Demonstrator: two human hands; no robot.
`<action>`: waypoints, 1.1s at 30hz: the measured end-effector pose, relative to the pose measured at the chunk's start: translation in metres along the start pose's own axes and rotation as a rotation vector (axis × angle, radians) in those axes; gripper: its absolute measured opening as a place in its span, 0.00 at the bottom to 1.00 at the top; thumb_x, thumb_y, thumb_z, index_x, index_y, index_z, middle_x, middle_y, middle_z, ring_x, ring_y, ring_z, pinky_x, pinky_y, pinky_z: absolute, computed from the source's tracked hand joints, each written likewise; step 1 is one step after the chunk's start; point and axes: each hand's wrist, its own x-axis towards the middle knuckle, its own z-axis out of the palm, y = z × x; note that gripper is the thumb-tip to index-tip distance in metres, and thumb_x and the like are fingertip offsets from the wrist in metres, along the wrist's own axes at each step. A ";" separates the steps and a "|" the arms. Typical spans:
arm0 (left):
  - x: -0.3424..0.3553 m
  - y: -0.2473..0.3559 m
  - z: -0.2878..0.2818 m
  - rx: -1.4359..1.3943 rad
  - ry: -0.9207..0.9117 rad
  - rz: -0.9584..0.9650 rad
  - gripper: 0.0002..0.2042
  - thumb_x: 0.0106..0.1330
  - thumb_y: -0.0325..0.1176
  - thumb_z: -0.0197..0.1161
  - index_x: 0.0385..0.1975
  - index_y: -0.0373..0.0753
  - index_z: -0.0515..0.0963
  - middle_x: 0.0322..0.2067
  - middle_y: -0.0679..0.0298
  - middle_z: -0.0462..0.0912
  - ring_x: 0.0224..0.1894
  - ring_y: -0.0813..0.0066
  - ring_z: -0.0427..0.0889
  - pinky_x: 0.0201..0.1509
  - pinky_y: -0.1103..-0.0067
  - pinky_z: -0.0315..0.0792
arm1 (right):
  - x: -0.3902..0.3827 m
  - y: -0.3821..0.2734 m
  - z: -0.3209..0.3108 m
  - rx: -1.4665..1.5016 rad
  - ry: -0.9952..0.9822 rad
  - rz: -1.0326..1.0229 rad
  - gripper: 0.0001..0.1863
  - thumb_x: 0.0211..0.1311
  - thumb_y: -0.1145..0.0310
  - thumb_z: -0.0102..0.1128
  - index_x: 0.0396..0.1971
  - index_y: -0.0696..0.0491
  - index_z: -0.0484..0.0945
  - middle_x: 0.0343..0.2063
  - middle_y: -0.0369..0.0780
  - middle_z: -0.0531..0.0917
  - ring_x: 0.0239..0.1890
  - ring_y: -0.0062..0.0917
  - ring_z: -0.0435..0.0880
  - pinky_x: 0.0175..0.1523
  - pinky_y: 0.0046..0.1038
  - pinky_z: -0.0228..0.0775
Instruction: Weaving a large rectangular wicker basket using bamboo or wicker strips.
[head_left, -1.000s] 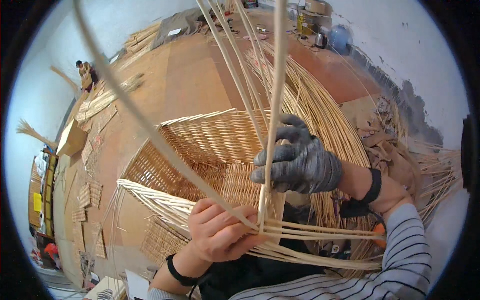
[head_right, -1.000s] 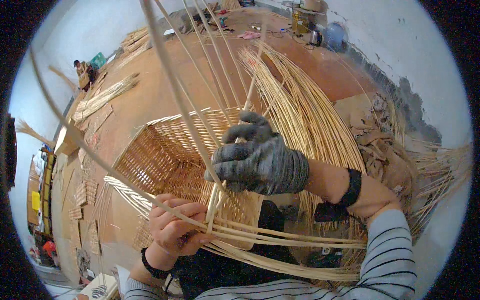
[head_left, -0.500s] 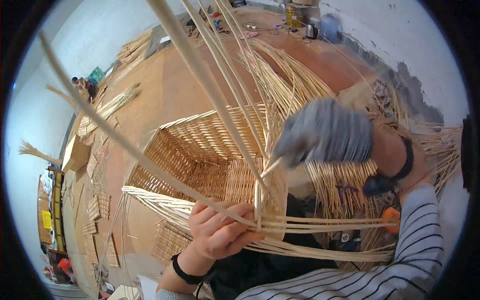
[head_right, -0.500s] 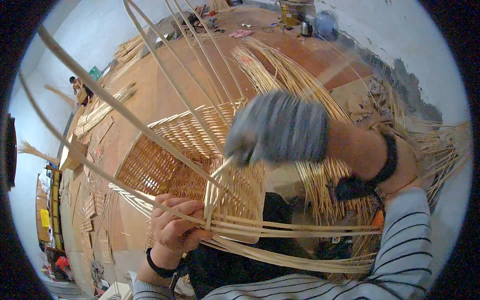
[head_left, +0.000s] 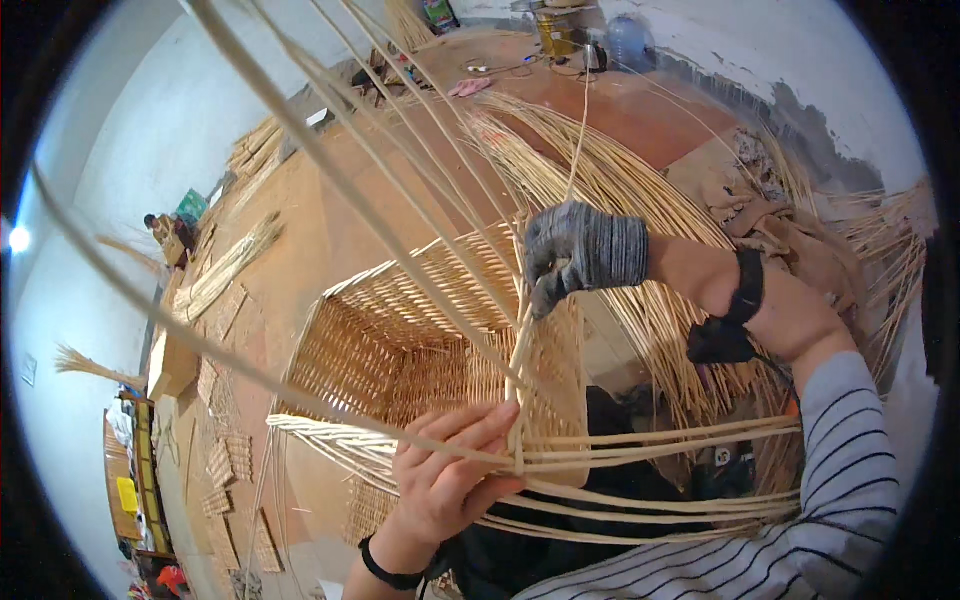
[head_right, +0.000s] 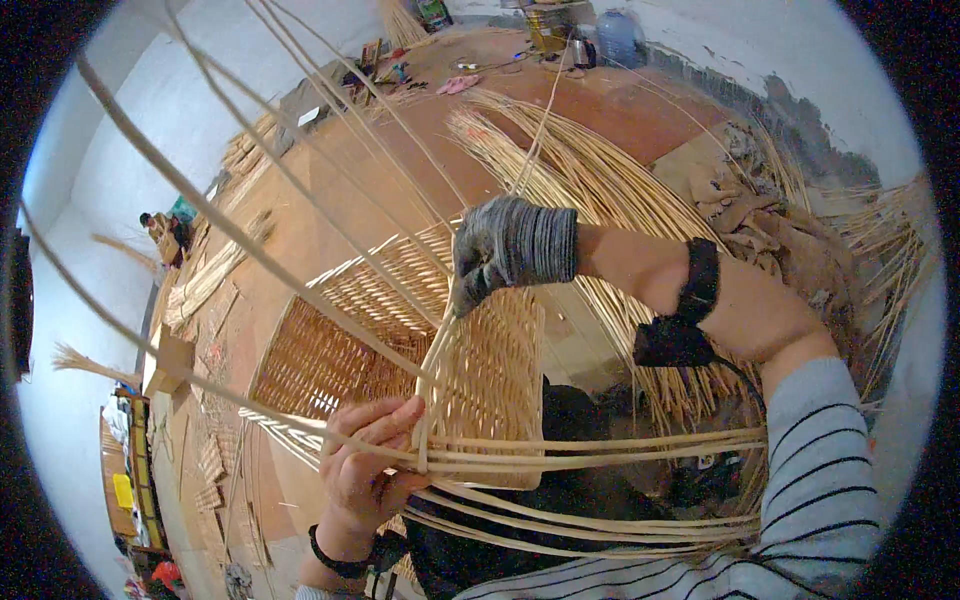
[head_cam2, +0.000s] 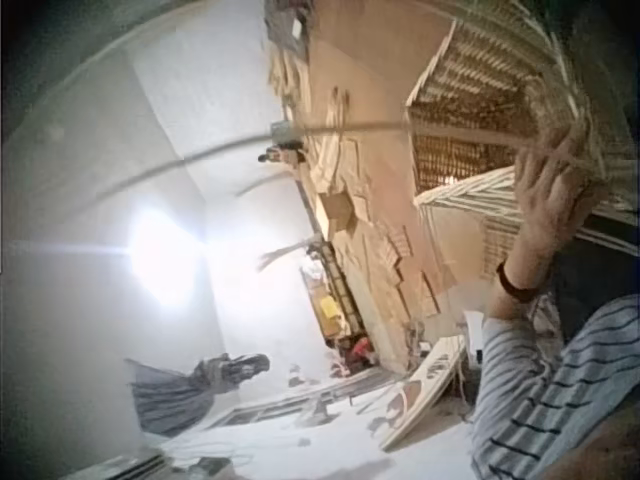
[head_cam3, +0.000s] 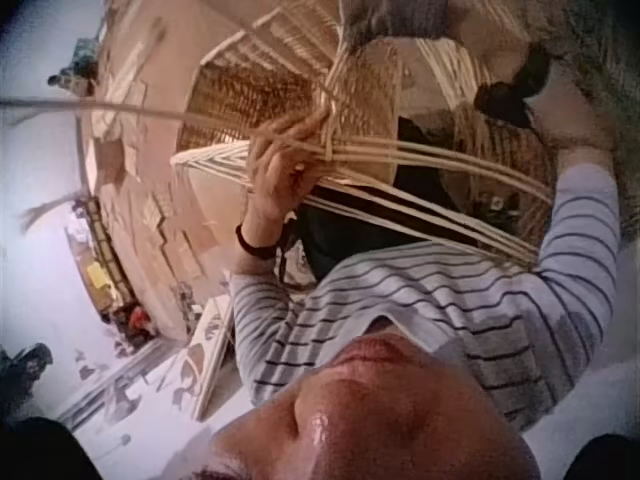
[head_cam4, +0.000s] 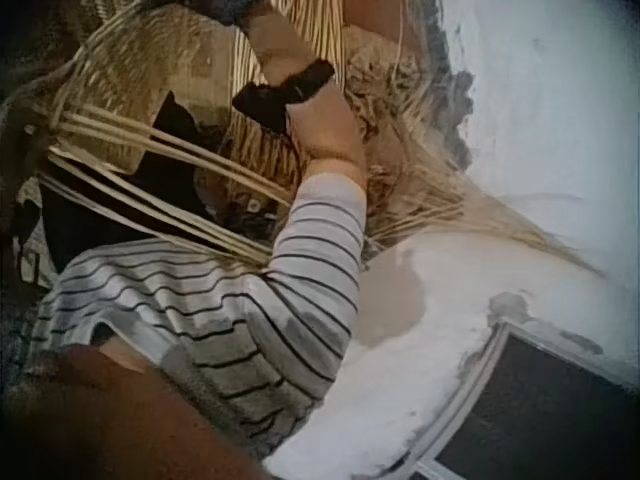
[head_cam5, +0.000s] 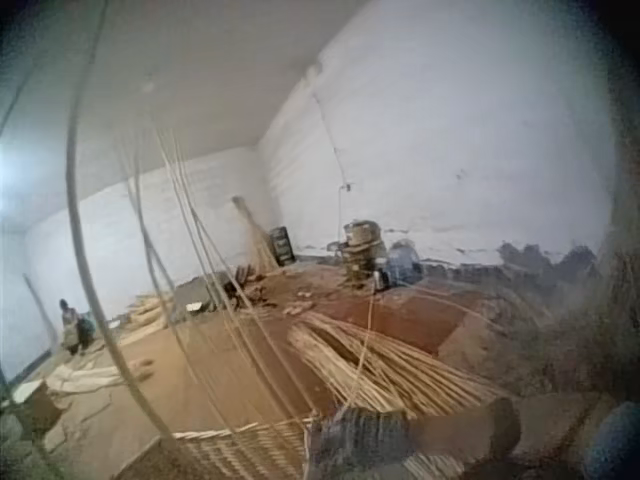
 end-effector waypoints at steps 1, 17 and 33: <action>-0.001 0.001 -0.001 0.002 -0.005 0.005 0.16 0.47 0.44 0.63 0.29 0.41 0.71 0.41 0.63 0.79 0.34 0.67 0.75 0.43 0.73 0.66 | 0.000 0.000 0.002 -0.024 -0.058 0.025 0.16 0.39 0.54 0.66 0.21 0.51 0.81 0.20 0.39 0.78 0.28 0.29 0.77 0.36 0.29 0.68; 0.004 -0.010 -0.006 0.044 -0.028 -0.030 0.17 0.48 0.43 0.65 0.30 0.39 0.70 0.37 0.62 0.80 0.27 0.73 0.77 0.30 0.78 0.66 | 0.014 -0.091 -0.014 0.435 0.327 -0.350 0.20 0.55 0.54 0.54 0.34 0.58 0.71 0.23 0.43 0.77 0.25 0.30 0.79 0.31 0.28 0.70; 0.032 -0.044 0.008 -0.069 -0.052 -0.032 0.16 0.43 0.38 0.68 0.26 0.39 0.69 0.39 0.61 0.80 0.31 0.66 0.77 0.36 0.75 0.67 | -0.087 -0.143 -0.025 -0.636 -0.283 0.033 0.08 0.49 0.66 0.49 0.24 0.55 0.72 0.19 0.45 0.75 0.20 0.34 0.78 0.21 0.33 0.69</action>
